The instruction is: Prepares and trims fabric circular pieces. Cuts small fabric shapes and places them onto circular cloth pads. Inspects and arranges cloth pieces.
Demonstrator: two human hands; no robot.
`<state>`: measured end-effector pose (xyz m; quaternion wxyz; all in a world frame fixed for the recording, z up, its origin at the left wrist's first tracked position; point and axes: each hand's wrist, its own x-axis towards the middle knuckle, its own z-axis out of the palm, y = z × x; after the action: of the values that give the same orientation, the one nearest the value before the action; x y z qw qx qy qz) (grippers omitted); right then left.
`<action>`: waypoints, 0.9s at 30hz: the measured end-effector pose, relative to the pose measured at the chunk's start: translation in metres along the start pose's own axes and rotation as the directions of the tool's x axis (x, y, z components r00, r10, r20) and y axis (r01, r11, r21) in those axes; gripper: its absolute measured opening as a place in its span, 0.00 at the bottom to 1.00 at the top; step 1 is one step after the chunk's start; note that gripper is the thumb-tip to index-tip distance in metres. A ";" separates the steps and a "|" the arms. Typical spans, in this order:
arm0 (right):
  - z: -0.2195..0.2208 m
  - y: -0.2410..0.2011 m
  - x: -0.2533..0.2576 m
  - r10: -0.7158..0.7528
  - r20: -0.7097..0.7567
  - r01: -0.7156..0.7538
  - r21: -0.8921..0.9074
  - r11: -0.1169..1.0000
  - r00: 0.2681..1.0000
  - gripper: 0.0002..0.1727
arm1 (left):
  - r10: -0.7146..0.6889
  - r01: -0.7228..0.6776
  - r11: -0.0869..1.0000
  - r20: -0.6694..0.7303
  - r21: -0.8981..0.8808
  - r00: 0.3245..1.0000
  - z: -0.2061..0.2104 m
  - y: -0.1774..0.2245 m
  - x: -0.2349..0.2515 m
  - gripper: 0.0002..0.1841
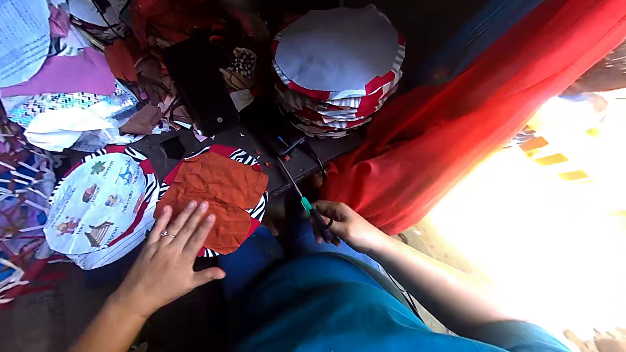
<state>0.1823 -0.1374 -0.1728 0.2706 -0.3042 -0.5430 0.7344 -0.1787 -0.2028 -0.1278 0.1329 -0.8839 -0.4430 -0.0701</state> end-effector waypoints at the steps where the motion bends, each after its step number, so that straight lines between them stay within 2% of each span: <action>1: 0.001 0.001 0.000 -0.011 -0.011 0.011 -0.048 0.999 1.000 0.13 | -0.062 0.062 0.998 0.010 -0.022 0.998 -0.002 0.016 0.011 0.51; 5: 0.006 0.002 -0.005 -0.001 0.031 0.012 -0.363 0.932 1.000 0.24 | -0.265 0.282 0.944 0.120 -0.169 0.957 0.002 0.053 0.055 0.48; 8: 0.011 -0.011 -0.009 0.077 -0.029 -0.079 -0.616 0.784 0.997 0.32 | -0.319 0.340 0.902 0.120 -0.265 0.940 0.010 0.050 0.081 0.35; 11: 0.013 -0.013 -0.013 -0.003 -0.103 -0.078 -0.772 0.631 0.995 0.33 | -0.337 0.352 0.876 0.102 -0.331 0.936 0.009 0.037 0.106 0.22; 14: 0.015 -0.006 -0.016 -0.109 -0.116 -0.039 -0.843 0.536 0.987 0.33 | -0.321 0.336 0.872 0.101 -0.355 0.942 0.008 0.023 0.127 0.16; 19: 0.021 -0.004 -0.019 -0.201 -0.136 -0.025 -0.878 0.478 0.970 0.32 | -0.244 0.264 0.889 0.099 -0.375 0.965 0.020 0.012 0.144 0.11; 27: 0.026 -0.005 -0.014 -0.298 -0.134 -0.016 -0.929 0.369 0.945 0.29 | -0.241 0.245 0.862 0.066 -0.444 0.968 0.023 0.008 0.146 0.09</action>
<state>0.1728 -0.1628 -0.1598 0.1919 -0.4549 -0.8384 0.2309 -0.0852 -0.0891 -0.1160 -0.0863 -0.8279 -0.5233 -0.1827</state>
